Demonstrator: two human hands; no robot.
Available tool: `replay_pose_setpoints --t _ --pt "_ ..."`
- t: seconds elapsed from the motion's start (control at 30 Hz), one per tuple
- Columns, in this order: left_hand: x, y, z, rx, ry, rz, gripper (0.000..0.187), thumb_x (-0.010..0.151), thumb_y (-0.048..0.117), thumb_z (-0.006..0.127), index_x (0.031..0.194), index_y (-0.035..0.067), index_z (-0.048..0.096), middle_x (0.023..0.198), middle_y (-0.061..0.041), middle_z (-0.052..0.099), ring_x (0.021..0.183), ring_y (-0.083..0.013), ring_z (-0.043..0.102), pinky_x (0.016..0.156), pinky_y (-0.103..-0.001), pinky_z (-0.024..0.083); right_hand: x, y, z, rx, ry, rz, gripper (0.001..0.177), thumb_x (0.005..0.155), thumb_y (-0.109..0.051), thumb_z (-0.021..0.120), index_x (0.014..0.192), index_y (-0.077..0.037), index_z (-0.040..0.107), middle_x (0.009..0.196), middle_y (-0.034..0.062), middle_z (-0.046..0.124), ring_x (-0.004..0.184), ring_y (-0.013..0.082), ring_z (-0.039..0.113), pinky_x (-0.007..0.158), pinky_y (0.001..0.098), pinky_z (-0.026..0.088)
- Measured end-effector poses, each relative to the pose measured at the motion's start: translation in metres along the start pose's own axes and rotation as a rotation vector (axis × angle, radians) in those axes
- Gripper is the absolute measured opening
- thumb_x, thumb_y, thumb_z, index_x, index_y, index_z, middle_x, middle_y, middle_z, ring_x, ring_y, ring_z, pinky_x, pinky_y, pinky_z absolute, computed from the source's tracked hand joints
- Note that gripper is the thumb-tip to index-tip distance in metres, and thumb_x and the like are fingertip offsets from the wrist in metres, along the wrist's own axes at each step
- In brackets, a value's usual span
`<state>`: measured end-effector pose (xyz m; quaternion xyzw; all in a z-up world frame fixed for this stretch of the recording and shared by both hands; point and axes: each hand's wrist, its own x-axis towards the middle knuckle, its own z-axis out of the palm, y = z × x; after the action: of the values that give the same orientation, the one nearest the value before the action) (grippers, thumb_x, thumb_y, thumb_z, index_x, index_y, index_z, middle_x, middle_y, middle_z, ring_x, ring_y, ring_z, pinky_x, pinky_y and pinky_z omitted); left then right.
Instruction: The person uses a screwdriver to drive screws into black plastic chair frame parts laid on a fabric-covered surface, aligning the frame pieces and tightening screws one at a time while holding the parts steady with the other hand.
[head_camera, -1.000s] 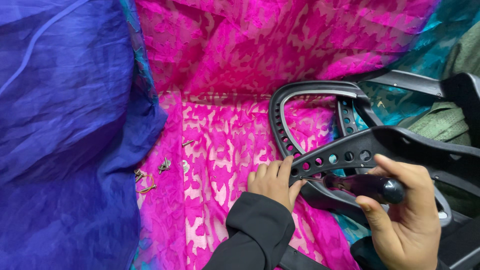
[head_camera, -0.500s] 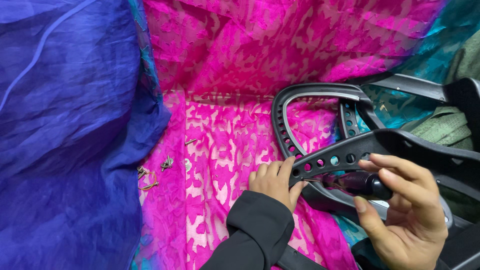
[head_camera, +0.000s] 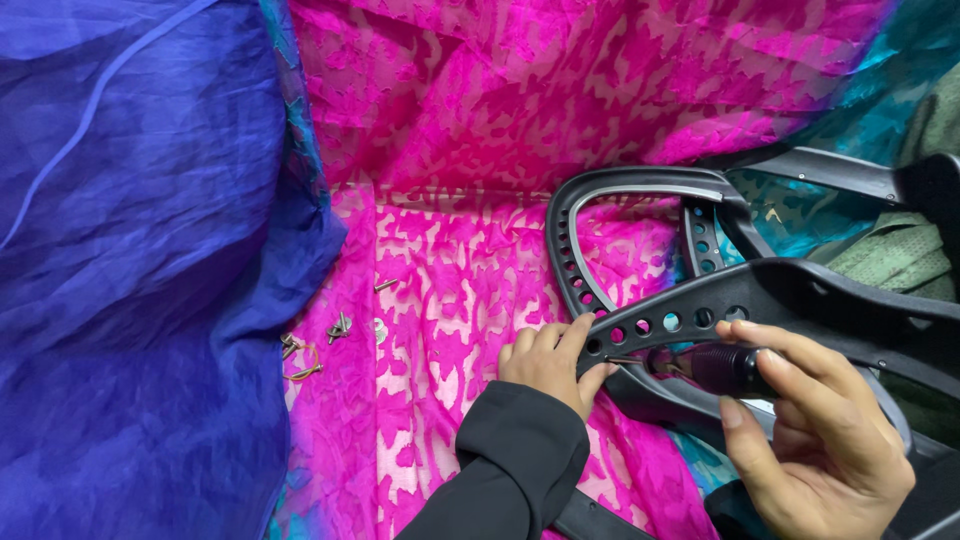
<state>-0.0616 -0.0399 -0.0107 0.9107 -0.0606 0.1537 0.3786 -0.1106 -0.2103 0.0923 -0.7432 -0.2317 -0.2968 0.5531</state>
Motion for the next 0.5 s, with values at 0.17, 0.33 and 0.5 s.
replay_pose_setpoints --t 0.17,0.33,0.5 --pt "0.001 0.002 -0.001 0.005 0.012 0.001 0.06 0.081 0.033 0.077 0.136 0.013 0.062 0.116 -0.008 0.065 0.107 -0.0292 0.057 0.087 -0.045 0.041 0.004 -0.007 0.005 -0.15 -0.007 -0.076 0.05 0.066 0.005 0.083 0.111 -0.002 0.063 0.124 0.0172 0.055 0.12 0.0258 0.065 0.101 0.033 0.059" --pt "0.005 0.018 -0.017 -0.028 0.112 0.107 0.074 0.057 0.01 0.068 0.13 0.008 0.062 0.132 -0.018 0.057 0.123 -0.0363 0.051 0.098 -0.048 0.037 0.004 -0.002 0.002 -0.139 -0.01 -0.057 0.045 0.076 0.01 0.08 0.117 0.0 0.064 0.127 0.0174 0.057 0.121 0.0249 0.066 0.102 0.0349 0.059" --pt "-0.002 0.034 -0.05 -0.621 -0.125 0.35 0.068 0.079 0.002 0.059 0.147 0.007 0.054 0.131 -0.015 0.063 0.127 -0.0338 0.06 0.113 -0.043 0.045 0.006 0.0 0.0 -0.076 -0.045 0.017 0.04 0.083 0.01 0.073 0.121 0.001 0.064 0.133 0.0245 0.065 0.124 0.0266 0.066 0.103 0.0343 0.058"
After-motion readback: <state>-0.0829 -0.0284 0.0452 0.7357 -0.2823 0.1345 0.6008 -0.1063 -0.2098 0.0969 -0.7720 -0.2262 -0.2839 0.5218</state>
